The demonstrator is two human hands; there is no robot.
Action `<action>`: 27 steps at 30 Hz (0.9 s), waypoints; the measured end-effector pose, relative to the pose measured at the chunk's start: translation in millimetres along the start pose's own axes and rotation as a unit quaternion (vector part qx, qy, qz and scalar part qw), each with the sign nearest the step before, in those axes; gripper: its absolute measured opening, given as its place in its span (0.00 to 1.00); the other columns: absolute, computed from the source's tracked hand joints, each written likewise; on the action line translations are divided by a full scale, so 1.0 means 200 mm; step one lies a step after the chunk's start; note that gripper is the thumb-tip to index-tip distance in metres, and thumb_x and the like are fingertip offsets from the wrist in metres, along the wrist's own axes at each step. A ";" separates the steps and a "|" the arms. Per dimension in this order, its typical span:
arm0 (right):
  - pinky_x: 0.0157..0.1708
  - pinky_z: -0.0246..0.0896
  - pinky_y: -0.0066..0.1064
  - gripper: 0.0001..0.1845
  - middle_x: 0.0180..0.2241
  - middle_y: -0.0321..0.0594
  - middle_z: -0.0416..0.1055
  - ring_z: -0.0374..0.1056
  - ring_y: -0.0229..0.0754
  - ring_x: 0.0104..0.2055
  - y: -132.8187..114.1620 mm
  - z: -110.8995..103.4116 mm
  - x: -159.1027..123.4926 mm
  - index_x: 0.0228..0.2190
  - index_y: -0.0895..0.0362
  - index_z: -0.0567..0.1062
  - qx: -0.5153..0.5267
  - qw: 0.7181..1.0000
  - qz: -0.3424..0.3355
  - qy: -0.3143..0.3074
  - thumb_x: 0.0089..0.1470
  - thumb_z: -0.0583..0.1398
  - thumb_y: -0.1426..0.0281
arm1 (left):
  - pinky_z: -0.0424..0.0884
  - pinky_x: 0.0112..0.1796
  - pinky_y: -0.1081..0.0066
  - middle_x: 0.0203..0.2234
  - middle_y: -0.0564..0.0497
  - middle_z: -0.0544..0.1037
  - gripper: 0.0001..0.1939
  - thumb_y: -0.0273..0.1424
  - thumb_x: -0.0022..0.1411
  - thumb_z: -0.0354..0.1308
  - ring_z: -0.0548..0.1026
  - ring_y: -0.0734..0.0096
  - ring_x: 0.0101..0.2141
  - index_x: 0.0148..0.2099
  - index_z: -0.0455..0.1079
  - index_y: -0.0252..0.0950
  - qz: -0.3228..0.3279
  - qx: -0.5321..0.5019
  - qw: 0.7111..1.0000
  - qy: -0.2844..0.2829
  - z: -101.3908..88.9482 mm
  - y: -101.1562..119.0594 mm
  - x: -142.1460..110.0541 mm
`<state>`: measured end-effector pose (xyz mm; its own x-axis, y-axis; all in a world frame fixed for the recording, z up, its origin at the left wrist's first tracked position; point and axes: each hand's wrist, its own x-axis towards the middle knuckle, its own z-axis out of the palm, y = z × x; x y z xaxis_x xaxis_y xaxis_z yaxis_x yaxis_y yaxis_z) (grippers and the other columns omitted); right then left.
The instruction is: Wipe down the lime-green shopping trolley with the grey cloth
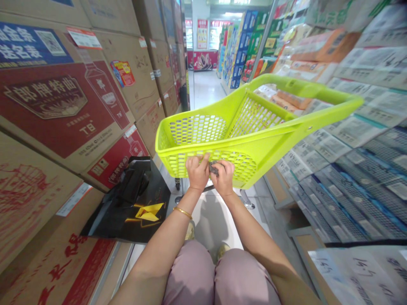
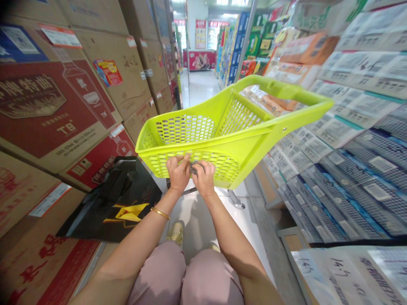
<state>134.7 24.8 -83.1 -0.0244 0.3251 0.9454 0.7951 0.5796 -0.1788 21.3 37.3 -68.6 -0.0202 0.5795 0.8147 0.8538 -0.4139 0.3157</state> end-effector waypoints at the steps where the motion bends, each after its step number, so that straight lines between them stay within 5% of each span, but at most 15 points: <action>1: 0.46 0.57 0.37 0.06 0.39 0.40 0.65 0.61 0.41 0.43 -0.01 -0.01 0.05 0.35 0.54 0.70 -0.001 1.000 0.002 0.021 0.52 0.58 0.72 | 0.59 0.44 0.62 0.34 0.46 0.72 0.14 0.33 0.65 0.49 0.67 0.63 0.40 0.48 0.73 0.42 0.003 0.000 1.000 0.001 0.00 0.00 0.00; 5: 0.47 0.56 0.38 0.08 0.40 0.39 0.65 0.61 0.40 0.44 -0.02 -0.02 0.24 0.37 0.52 0.68 -0.013 0.996 0.002 0.092 0.53 0.58 0.72 | 0.60 0.43 0.63 0.34 0.45 0.72 0.14 0.33 0.65 0.49 0.67 0.63 0.39 0.47 0.73 0.40 0.021 0.013 1.000 0.011 0.00 -0.01 0.00; 9: 0.49 0.56 0.40 0.08 0.42 0.40 0.64 0.62 0.41 0.46 -0.01 -0.01 0.30 0.38 0.51 0.68 -0.038 0.996 -0.007 0.080 0.54 0.57 0.72 | 0.61 0.42 0.64 0.34 0.45 0.73 0.13 0.32 0.64 0.49 0.67 0.63 0.38 0.45 0.74 0.39 0.033 0.038 0.998 0.024 -0.01 0.00 0.00; 20: 0.46 0.57 0.37 0.07 0.39 0.41 0.64 0.59 0.41 0.44 0.05 0.04 -0.10 0.35 0.53 0.70 -0.036 0.999 -0.023 -0.003 0.52 0.57 0.75 | 0.61 0.43 0.63 0.34 0.45 0.73 0.15 0.30 0.63 0.49 0.68 0.63 0.39 0.47 0.74 0.41 0.030 0.033 0.999 0.019 0.00 -0.01 0.00; 27: 0.44 0.59 0.37 0.08 0.39 0.41 0.65 0.60 0.42 0.43 0.05 0.00 -0.15 0.35 0.54 0.70 -0.014 0.998 0.004 -0.066 0.51 0.57 0.76 | 0.62 0.45 0.61 0.35 0.44 0.73 0.15 0.30 0.64 0.49 0.68 0.61 0.41 0.49 0.73 0.39 0.024 0.021 0.999 0.008 -0.01 0.00 0.00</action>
<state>142.8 20.9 -113.6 -0.0963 0.4263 0.8994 0.8124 0.5557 -0.1764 20.4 34.9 -66.9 0.0132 0.5476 0.8366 0.8753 -0.4108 0.2551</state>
